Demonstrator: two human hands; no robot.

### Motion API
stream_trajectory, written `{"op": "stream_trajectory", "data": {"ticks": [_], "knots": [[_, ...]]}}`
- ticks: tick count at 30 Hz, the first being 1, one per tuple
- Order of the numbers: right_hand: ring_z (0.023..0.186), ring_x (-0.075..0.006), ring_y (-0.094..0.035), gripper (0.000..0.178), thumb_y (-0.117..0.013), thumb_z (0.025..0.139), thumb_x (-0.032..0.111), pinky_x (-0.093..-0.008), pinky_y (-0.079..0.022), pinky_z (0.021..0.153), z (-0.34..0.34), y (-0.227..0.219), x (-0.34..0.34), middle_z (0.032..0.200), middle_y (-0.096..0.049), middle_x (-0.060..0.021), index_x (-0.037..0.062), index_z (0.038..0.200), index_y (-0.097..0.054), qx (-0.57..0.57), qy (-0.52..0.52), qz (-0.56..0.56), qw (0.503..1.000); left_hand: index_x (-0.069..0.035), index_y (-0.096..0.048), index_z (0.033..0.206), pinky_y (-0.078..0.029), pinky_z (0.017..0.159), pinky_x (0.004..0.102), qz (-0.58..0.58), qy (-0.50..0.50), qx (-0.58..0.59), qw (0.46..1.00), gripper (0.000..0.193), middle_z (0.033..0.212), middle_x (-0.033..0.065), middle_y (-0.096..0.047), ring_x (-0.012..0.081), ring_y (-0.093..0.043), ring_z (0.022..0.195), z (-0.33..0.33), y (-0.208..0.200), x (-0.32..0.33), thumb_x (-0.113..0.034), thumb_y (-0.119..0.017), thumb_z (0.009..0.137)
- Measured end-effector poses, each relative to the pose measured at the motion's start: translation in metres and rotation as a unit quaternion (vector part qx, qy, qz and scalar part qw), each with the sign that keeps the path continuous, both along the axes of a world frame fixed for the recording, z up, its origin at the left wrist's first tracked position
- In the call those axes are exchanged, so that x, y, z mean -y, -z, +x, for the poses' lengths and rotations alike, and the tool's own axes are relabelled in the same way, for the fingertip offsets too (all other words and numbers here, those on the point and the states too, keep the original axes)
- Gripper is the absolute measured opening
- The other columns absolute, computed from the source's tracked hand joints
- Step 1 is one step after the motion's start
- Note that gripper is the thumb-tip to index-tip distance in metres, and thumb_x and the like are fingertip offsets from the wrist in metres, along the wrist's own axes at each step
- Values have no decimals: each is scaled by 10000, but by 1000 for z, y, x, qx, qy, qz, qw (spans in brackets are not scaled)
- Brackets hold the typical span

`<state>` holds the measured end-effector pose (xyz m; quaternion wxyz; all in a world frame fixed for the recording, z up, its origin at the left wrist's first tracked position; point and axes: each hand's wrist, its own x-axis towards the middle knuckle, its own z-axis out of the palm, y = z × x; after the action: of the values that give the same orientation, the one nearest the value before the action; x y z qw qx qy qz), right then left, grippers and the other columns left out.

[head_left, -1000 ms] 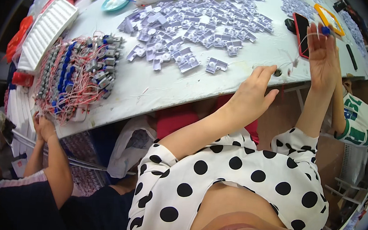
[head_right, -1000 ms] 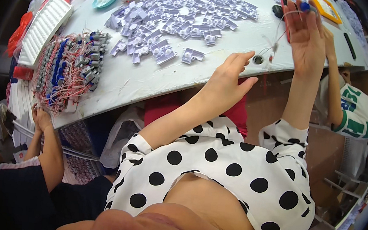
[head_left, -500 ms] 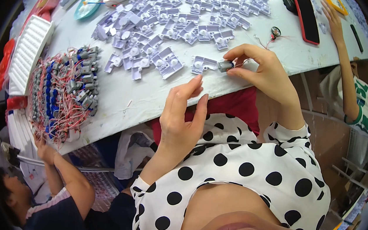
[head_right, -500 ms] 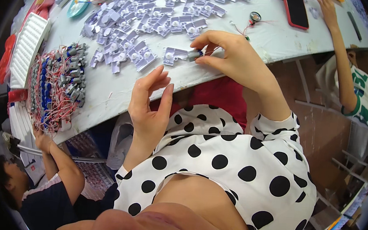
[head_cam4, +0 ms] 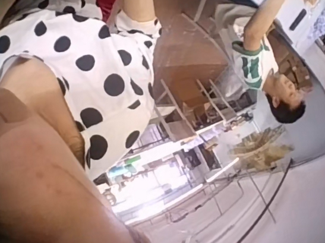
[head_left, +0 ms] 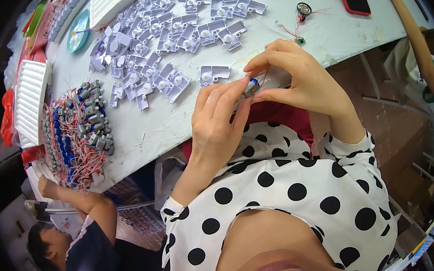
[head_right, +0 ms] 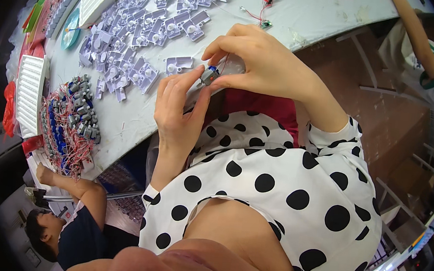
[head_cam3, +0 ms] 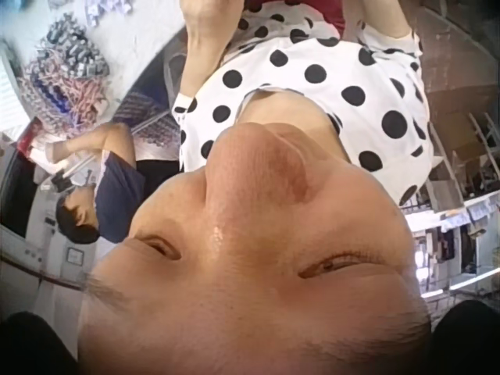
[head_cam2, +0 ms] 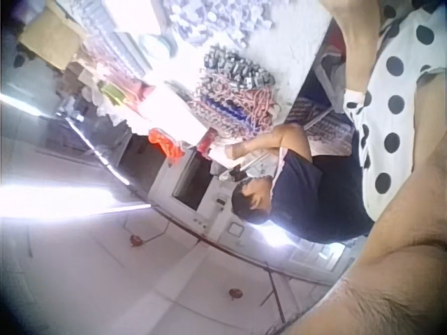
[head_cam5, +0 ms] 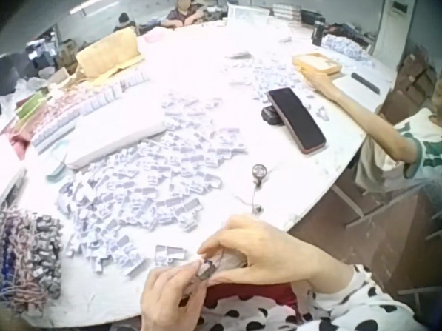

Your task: The person assembles components by hand, inserting small wired motors into plastic housing units and arranging the assembled units on a tray.

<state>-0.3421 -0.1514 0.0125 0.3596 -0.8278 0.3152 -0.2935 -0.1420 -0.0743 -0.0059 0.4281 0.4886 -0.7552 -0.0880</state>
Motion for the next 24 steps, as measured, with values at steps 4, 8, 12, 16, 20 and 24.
{"op": "stream_trajectory", "data": {"ticks": [4, 8, 12, 16, 20, 24], "knots": [[976, -252, -594, 275, -817, 744, 205, -372, -455, 928, 3, 8, 0, 936, -686, -57, 93, 984, -743, 4, 9, -50, 999, -18, -707, 1135, -532, 767, 363, -13, -4, -2, 1000, 417, 976, 115, -704, 276, -661, 859, -2, 1, -2, 78, -799, 740], [973, -244, -582, 234, -800, 737, 180, -383, -431, 962, 1, 8, 3, 899, -663, -54, 95, 948, -746, 30, -24, -44, 998, -16, -707, 1129, -532, 746, 356, -26, 13, -8, 1000, 419, 956, 110, -704, 273, -662, 831, 0, 0, -4, 82, -804, 734], [980, -235, -571, 262, -776, 747, 152, -392, -419, 980, -3, 6, 3, 886, -644, -44, 98, 1003, -762, 15, -39, -24, 999, -15, -706, 1130, -549, 758, 346, -15, 14, -16, 1000, 417, 990, 105, -726, 260, -682, 864, 2, -2, -7, 94, -799, 738], [923, -223, -578, 239, -742, 789, 96, -440, -368, 1078, -6, 3, 6, 848, -628, -42, 79, 1025, -775, 25, -64, 19, 997, -11, -735, 1097, -549, 788, 335, 6, 15, -45, 999, 405, 986, 106, -746, 241, -697, 871, 5, -4, -8, 97, -822, 716], [902, -203, -609, 219, -750, 806, 77, -506, -306, 1197, -7, 4, 9, 854, -667, -44, 47, 1022, -770, 13, -88, 44, 995, -11, -734, 1098, -550, 801, 334, 26, 14, -58, 998, 410, 1004, 111, -749, 241, -701, 888, 7, -4, -11, 97, -826, 714], [940, -197, -629, 210, -765, 798, 80, -517, -294, 1201, -1, 2, 4, 912, -713, -52, 42, 1005, -766, 43, -85, 65, 993, -13, -733, 1099, -552, 799, 331, 16, 12, -61, 998, 410, 996, 107, -748, 242, -702, 875, 8, -4, -9, 100, -822, 715]]}}
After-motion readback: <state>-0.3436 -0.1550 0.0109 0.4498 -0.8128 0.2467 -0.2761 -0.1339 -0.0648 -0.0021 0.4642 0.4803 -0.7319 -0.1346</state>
